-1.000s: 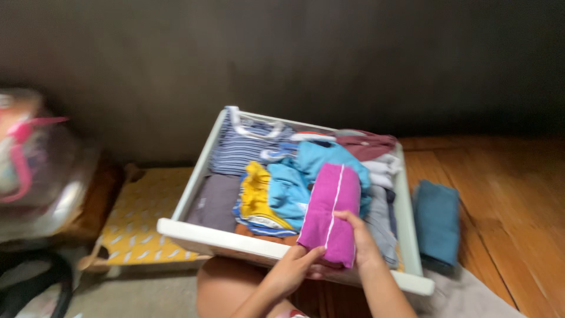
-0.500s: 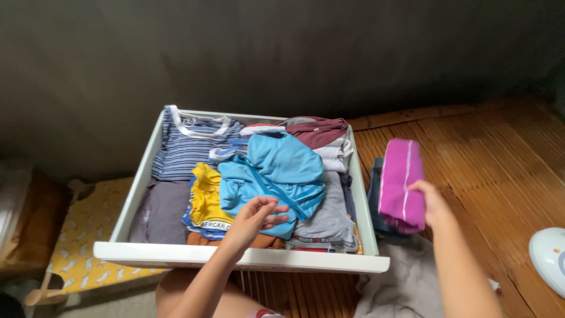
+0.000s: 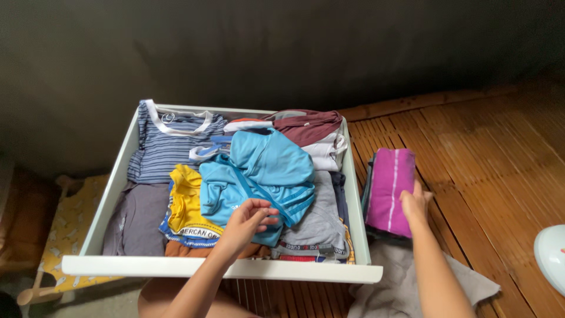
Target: The person folds various garments from a white drawer, including a blue shirt, a striped towel, a dark blue t-shirt, a pink striped shirt, and a yellow t-shirt. Each item is smoothed and folded by hand and placed back into the drawer.
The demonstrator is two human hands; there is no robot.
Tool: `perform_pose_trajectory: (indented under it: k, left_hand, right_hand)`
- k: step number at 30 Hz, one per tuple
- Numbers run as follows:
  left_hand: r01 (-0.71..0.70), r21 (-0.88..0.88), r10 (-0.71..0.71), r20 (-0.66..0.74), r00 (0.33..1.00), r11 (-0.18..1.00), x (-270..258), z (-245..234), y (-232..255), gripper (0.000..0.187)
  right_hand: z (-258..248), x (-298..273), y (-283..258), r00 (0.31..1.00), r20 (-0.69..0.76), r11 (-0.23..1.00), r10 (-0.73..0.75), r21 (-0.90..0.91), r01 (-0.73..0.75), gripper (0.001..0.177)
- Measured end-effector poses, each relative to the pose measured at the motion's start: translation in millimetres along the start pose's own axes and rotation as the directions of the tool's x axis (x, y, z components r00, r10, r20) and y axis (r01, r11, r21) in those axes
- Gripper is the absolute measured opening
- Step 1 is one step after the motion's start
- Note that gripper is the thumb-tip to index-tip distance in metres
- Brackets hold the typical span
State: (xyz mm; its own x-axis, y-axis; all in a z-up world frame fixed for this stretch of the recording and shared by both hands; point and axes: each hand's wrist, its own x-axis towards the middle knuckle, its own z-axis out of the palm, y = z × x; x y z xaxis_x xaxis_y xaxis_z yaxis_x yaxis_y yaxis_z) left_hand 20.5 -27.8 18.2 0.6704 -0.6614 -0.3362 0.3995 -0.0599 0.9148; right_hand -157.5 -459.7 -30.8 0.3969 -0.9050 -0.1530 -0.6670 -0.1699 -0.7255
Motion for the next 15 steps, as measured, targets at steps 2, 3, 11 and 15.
perform_pose_trajectory:
  k: [2,3,11,15]
  left_hand:
    - [-0.005,0.013,0.006,-0.004,1.000,1.000,1.2,2.0,0.3,0.023]
    - [-0.004,0.019,0.004,-0.007,1.000,1.000,1.7,2.9,-0.3,0.023]
    - [-0.085,0.058,0.084,0.013,0.996,0.995,14.7,22.2,2.4,0.021]
    - [-0.172,0.104,0.175,-0.023,0.984,0.980,8.8,21.3,11.1,0.020]
  right_hand:
    - [1.7,2.1,-13.9,0.994,-0.100,0.985,0.033,-0.167,-0.050,0.090]
    - [1.6,2.4,-18.8,0.972,-0.169,0.961,-0.163,-0.252,0.117,0.089]
    - [46.1,10.0,-25.2,0.828,0.005,0.638,-0.561,-0.635,0.436,0.079]
    - [61.1,31.6,-6.1,0.894,0.033,0.707,-0.447,-0.600,0.376,0.083]
